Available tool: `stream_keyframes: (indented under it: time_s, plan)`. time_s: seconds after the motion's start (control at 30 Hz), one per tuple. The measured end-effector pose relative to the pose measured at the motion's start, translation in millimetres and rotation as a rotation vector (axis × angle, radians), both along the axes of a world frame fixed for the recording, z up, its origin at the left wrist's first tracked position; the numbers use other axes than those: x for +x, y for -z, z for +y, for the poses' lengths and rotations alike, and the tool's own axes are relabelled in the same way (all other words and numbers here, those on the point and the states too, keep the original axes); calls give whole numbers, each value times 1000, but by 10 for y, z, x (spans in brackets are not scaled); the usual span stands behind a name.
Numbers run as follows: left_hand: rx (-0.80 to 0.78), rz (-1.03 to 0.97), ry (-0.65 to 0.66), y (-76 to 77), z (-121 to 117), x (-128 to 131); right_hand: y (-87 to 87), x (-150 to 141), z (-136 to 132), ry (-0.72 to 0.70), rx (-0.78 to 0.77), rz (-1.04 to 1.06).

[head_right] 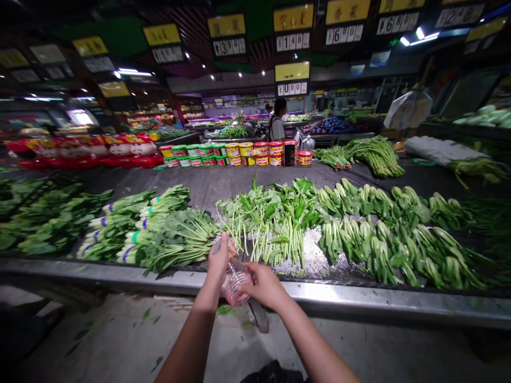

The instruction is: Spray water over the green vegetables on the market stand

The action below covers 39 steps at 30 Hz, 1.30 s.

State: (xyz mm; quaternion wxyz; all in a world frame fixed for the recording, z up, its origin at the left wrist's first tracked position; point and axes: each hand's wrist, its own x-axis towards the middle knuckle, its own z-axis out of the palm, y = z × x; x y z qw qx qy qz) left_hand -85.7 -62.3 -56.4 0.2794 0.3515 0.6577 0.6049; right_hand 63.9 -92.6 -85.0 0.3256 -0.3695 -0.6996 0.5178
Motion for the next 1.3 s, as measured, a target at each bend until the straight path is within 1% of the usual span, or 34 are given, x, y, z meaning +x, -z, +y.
stream_keyframes:
  time_s: [0.13,0.2,0.33,0.5,0.6,0.7,0.83,1.0,1.1,1.23,1.3]
  plan:
    - [2,-19,34,-15,70,2,-18,10,36,-14,-31,14]
    - [7,-20,67,-55,100,28,-40,29,63,0,-9,21]
    - [35,15,101,-208,163,117,-96,100,135,71,74,-2]
    - [26,-23,169,-409,327,244,-176,152,211,105,59,-3]
    - [24,-34,202,-470,441,318,-213,130,227,188,42,-2]
    - [17,-33,260,-486,535,400,-236,136,225,274,24,-54]
    - [1,-23,348,-473,627,542,-251,254,225,328,26,-145]
    - [-4,-38,357,-471,697,721,-263,459,276,329,63,-167]
    - [-41,-51,362,-468,732,792,-280,553,318,315,59,-189]
    - [-16,-48,388,-448,798,887,-308,665,346,333,51,-200]
    - [-31,-57,394,-433,831,943,-314,721,351,337,44,-202]
